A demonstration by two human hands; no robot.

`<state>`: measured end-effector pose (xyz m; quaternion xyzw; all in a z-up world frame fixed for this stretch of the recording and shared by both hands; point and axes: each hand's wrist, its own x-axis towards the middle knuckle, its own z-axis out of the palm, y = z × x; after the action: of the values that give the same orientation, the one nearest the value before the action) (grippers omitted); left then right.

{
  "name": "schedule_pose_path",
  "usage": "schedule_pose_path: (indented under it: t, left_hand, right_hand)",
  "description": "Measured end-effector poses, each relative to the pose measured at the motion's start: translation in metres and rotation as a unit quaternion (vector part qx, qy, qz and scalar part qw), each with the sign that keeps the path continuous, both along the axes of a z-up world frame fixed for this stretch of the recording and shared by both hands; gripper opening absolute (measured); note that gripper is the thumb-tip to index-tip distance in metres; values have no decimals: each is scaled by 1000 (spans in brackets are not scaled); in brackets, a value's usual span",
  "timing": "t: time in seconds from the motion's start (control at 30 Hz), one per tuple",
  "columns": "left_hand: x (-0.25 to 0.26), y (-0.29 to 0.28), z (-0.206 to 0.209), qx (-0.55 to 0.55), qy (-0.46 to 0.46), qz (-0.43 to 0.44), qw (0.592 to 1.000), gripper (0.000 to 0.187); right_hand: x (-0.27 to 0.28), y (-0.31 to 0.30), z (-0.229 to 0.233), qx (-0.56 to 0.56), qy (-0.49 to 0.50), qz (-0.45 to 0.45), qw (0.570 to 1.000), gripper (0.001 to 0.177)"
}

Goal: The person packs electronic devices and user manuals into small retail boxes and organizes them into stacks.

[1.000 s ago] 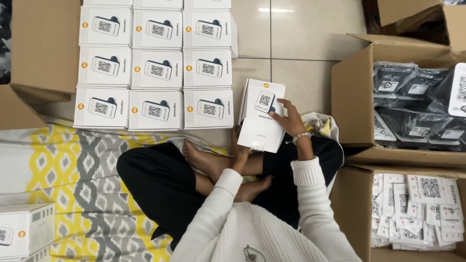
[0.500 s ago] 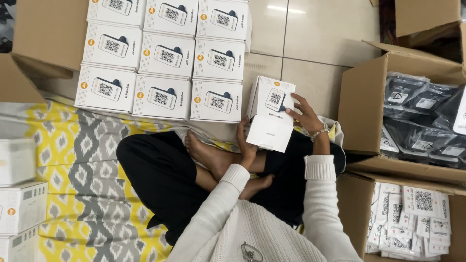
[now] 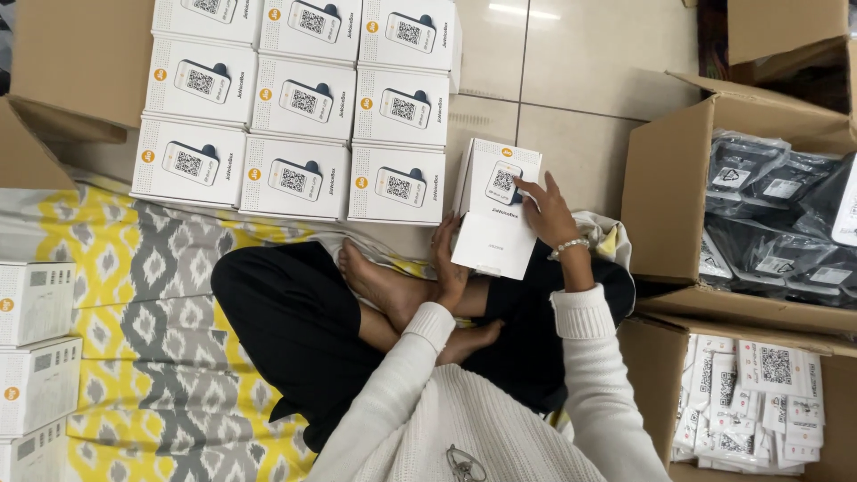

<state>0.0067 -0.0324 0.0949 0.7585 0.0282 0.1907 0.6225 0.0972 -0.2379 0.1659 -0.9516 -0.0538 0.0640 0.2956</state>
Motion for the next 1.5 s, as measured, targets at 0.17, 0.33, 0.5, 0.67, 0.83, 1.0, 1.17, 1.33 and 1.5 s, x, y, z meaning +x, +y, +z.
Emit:
schedule_pose_path:
  t: [0.17, 0.33, 0.5, 0.67, 0.83, 1.0, 1.17, 1.33, 1.5]
  left_hand:
    - [5, -3, 13, 2, -1, 24, 1000, 51]
    - [10, 4, 1, 78, 48, 38, 995, 47]
    - [15, 11, -10, 164, 52, -3, 985, 47]
    - [14, 24, -15, 217, 63, -54, 973, 47]
    - [3, 30, 4, 290, 61, -114, 948, 73]
    - [-1, 36, 17, 249, 25, -171, 953, 94]
    - [-18, 22, -6, 238, 63, -140, 959, 72]
    - [-37, 16, -12, 266, 114, -112, 951, 58]
    - [-39, 26, 33, 234, 165, -155, 946, 65]
  right_hand:
    - [8, 24, 7, -44, 24, -37, 998, 38]
    - [16, 30, 21, -10, 81, -54, 995, 42]
    - [17, 28, 19, -22, 77, -53, 995, 41]
    - [9, 54, 37, -51, 94, -80, 991, 52]
    - [18, 92, 22, -188, 121, -118, 967, 95]
    - [17, 100, 18, -204, 157, -94, 962, 106]
    - [12, 95, 2, -216, 129, -85, 964, 98]
    - [15, 93, -1, -239, 124, -67, 961, 97]
    - [10, 101, -4, -261, 89, -66, 959, 102]
